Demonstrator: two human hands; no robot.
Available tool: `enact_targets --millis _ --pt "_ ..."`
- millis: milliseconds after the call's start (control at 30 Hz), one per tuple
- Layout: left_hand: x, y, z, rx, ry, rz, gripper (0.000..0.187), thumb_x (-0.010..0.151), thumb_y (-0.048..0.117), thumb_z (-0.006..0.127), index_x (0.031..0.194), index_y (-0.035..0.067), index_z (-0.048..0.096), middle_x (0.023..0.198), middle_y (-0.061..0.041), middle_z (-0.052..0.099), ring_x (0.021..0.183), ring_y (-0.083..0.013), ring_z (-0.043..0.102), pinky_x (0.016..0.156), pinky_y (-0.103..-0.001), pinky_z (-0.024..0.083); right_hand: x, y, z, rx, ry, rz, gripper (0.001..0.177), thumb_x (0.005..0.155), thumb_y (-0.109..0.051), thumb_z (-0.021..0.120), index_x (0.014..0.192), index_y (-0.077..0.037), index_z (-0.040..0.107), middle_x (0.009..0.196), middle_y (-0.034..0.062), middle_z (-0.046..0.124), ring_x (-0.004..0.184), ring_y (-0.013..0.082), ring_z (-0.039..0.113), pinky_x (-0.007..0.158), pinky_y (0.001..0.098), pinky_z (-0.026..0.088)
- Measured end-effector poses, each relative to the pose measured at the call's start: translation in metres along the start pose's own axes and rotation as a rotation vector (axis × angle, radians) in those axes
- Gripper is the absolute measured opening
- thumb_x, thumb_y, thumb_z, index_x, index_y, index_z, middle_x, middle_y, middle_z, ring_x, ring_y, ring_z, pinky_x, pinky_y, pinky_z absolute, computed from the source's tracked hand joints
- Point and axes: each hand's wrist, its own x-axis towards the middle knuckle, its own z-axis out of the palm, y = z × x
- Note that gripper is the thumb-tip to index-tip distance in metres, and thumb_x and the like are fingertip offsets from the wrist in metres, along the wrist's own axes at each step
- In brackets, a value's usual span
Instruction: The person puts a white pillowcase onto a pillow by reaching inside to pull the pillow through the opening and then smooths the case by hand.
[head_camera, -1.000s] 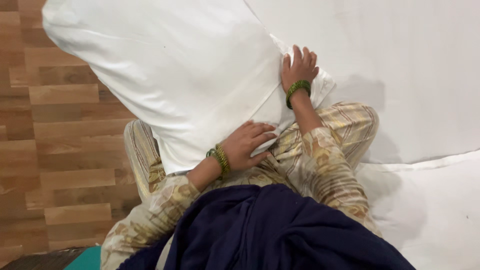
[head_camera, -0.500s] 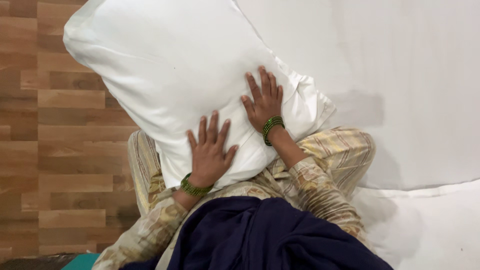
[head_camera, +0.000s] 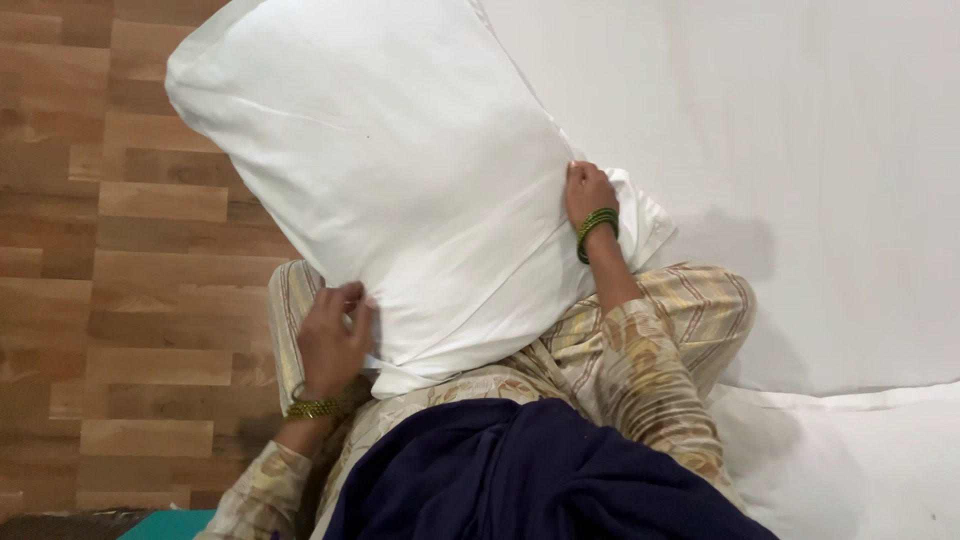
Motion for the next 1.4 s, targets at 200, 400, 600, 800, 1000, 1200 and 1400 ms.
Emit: enact_targets --millis 200,400,600,800,1000,1200,1400 --pt "0.04 0.037 -0.008 0.085 0.33 0.424 0.045 0.101 0.024 0.067 0.142 0.006 0.059 0.143 -0.013 0.058 0.135 -0.028 0.051 0.117 -0.053 0.034 -0.044 -0.034 0.012 -0.025 0.346 -0.811 0.054 0.113 -0.034 0.052 0.16 -0.01 0.041 0.162 0.0179 0.044 0.155 0.0345 0.037 0.13 0.0527 0.029" --pt "0.075 0.089 0.047 0.246 0.137 0.508 0.06 0.106 0.046 0.048 0.16 0.022 0.037 0.171 -0.014 0.019 0.159 -0.0311 0.016 0.125 -0.058 0.013 -0.087 -0.068 0.034 -0.363 0.171 -0.851 0.059 0.104 -0.046 0.053 0.159 -0.029 0.041 0.168 0.0114 0.025 0.154 0.036 0.026 0.121 0.0629 0.019" --pt "0.056 0.053 0.049 0.245 0.042 0.233 0.077 0.103 0.062 0.033 0.167 0.021 0.024 0.174 -0.01 0.004 0.159 -0.0306 0.002 0.126 -0.062 0.003 -0.035 -0.038 0.028 -0.226 0.173 -0.523 0.062 0.105 -0.052 0.047 0.162 -0.03 0.035 0.169 0.011 0.025 0.153 0.0408 0.027 0.12 0.0614 0.024" --pt "0.034 0.007 0.056 0.232 0.151 0.093 0.076 0.103 0.061 0.038 0.167 0.025 0.016 0.175 -0.008 -0.001 0.161 -0.0362 0.0 0.121 -0.071 0.005 0.019 0.002 0.034 -0.038 0.019 -0.19 0.063 0.108 -0.059 0.036 0.161 -0.024 0.034 0.163 0.0086 0.039 0.153 0.0352 0.034 0.124 0.0581 0.025" --pt "0.05 -0.041 0.049 0.098 0.136 -0.231 0.083 0.105 0.059 0.038 0.166 0.014 0.003 0.174 -0.013 -0.003 0.159 -0.036 0.001 0.118 -0.076 0.003 0.018 0.011 0.008 -0.342 0.075 0.11 0.05 0.105 -0.05 0.041 0.142 -0.019 0.055 0.157 0.0125 0.041 0.15 0.0339 0.03 0.117 0.0604 0.028" --pt "0.097 0.005 0.032 0.22 0.305 0.135 0.068 0.112 0.052 0.036 0.173 0.028 0.016 0.18 -0.003 -0.001 0.167 -0.0283 0.003 0.132 -0.069 0.002 -0.025 -0.03 0.017 -0.109 0.439 -0.682 0.053 0.114 -0.036 0.052 0.161 -0.014 0.042 0.166 0.0174 0.035 0.156 0.0422 0.025 0.129 0.0581 0.023" --pt "0.166 0.121 0.052 0.326 -0.027 0.461 0.061 0.107 0.053 0.033 0.163 0.029 0.032 0.175 -0.003 0.008 0.162 -0.0271 0.004 0.124 -0.066 -0.003 -0.055 -0.066 0.024 -0.216 0.106 -0.655 0.057 0.106 -0.045 0.05 0.159 -0.024 0.042 0.168 0.0141 0.029 0.154 0.0375 0.023 0.122 0.0598 0.019"
